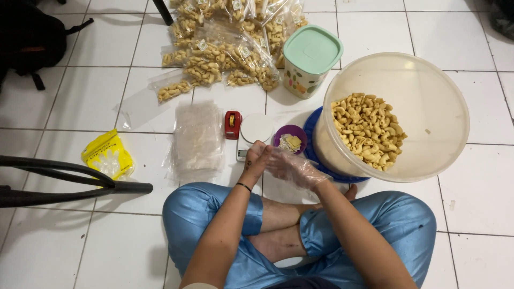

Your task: Manually packing snacks from a large bucket into small plastic bags and weighing them on a digital scale.

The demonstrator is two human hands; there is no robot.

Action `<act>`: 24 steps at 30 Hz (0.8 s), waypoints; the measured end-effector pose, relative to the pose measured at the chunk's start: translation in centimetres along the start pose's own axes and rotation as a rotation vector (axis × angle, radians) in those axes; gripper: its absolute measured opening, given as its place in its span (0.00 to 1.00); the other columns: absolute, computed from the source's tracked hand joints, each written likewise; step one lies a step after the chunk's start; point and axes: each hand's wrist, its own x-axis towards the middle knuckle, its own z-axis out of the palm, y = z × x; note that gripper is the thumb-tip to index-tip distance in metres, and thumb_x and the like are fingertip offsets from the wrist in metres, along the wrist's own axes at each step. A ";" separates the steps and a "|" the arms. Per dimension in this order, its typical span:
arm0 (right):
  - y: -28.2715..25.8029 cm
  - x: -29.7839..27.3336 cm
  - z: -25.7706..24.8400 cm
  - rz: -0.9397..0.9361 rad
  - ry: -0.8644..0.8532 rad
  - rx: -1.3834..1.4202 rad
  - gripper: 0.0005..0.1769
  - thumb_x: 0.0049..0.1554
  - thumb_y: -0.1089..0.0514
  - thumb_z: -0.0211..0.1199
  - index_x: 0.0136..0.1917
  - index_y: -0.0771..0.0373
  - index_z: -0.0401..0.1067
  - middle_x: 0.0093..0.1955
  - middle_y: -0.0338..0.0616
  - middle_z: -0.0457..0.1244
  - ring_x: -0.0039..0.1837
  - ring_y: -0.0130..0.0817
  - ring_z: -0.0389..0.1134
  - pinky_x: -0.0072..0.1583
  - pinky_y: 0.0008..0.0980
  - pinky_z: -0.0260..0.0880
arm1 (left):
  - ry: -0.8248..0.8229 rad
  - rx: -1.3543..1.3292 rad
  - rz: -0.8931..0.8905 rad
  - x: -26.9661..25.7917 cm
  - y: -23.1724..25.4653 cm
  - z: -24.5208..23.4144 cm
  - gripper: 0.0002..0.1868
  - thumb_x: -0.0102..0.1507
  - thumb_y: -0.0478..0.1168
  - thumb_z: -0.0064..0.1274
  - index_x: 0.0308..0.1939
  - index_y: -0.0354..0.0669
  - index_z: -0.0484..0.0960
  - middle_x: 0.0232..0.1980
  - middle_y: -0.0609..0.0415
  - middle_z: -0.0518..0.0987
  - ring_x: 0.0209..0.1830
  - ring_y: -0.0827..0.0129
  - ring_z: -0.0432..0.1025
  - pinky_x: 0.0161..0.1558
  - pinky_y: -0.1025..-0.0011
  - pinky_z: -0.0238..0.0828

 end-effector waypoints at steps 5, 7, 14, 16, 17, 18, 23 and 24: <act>4.9 -4.1 4.8 -0.520 0.206 -1.687 0.27 0.62 0.63 0.50 0.74 0.70 0.66 0.70 0.66 0.63 0.73 0.57 0.62 0.75 0.42 0.56 | 0.096 -0.083 0.000 2.0 -4.4 -0.6 0.28 0.62 0.68 0.60 0.30 0.49 0.73 0.25 0.56 0.76 0.28 0.72 0.68 0.38 0.73 0.66; 6.5 -3.8 5.3 -0.663 0.103 -1.823 0.21 0.60 0.60 0.59 0.66 0.65 0.74 0.69 0.60 0.65 0.72 0.51 0.63 0.74 0.44 0.57 | 0.109 -0.100 0.005 0.9 -1.8 -0.5 0.26 0.63 0.65 0.61 0.29 0.48 0.75 0.26 0.56 0.77 0.29 0.75 0.68 0.37 0.76 0.64; 9.2 -3.0 7.1 -0.788 0.302 -1.528 0.16 0.54 0.61 0.72 0.55 0.67 0.76 0.47 0.50 0.71 0.49 0.32 0.73 0.54 0.29 0.76 | 0.193 -0.171 -0.044 0.2 -1.0 -0.7 0.23 0.64 0.62 0.61 0.30 0.47 0.83 0.28 0.56 0.81 0.31 0.75 0.71 0.38 0.78 0.67; 4.9 -2.1 3.9 -0.857 0.157 -1.730 0.12 0.56 0.58 0.71 0.52 0.64 0.80 0.49 0.49 0.71 0.52 0.33 0.72 0.58 0.35 0.73 | 0.174 -0.193 -0.109 -0.2 0.8 -0.5 0.26 0.64 0.67 0.57 0.38 0.47 0.82 0.37 0.56 0.80 0.42 0.70 0.70 0.45 0.70 0.69; 2.8 -1.6 2.2 -0.919 -0.001 -1.929 0.10 0.58 0.54 0.70 0.49 0.61 0.83 0.50 0.47 0.72 0.55 0.34 0.72 0.63 0.41 0.71 | 0.155 -0.216 -0.172 -0.4 1.7 -0.4 0.31 0.65 0.72 0.52 0.46 0.48 0.80 0.46 0.55 0.78 0.53 0.65 0.69 0.53 0.63 0.71; 2.5 -1.4 1.7 -0.920 -0.001 -1.929 0.10 0.58 0.54 0.70 0.49 0.61 0.83 0.50 0.47 0.72 0.55 0.34 0.72 0.63 0.41 0.71 | 0.155 -0.215 -0.172 -0.9 3.1 -0.3 0.31 0.65 0.72 0.52 0.46 0.48 0.80 0.46 0.55 0.78 0.53 0.65 0.69 0.53 0.63 0.71; 5.2 -2.3 3.3 -0.820 0.019 -1.877 0.27 0.62 0.46 0.61 0.71 0.58 0.70 0.68 0.51 0.65 0.69 0.38 0.65 0.69 0.48 0.64 | -0.048 -0.270 -0.278 -3.0 9.6 -0.1 0.45 0.67 0.72 0.41 0.74 0.41 0.62 0.78 0.31 0.53 0.78 0.35 0.49 0.63 0.38 0.63; 6.5 -2.7 4.3 -0.821 0.019 -1.877 0.27 0.62 0.46 0.61 0.71 0.58 0.70 0.68 0.51 0.65 0.69 0.38 0.65 0.69 0.48 0.64 | -0.049 -0.271 -0.277 -2.9 9.1 -0.1 0.45 0.67 0.72 0.41 0.74 0.41 0.62 0.78 0.31 0.53 0.78 0.35 0.49 0.63 0.38 0.63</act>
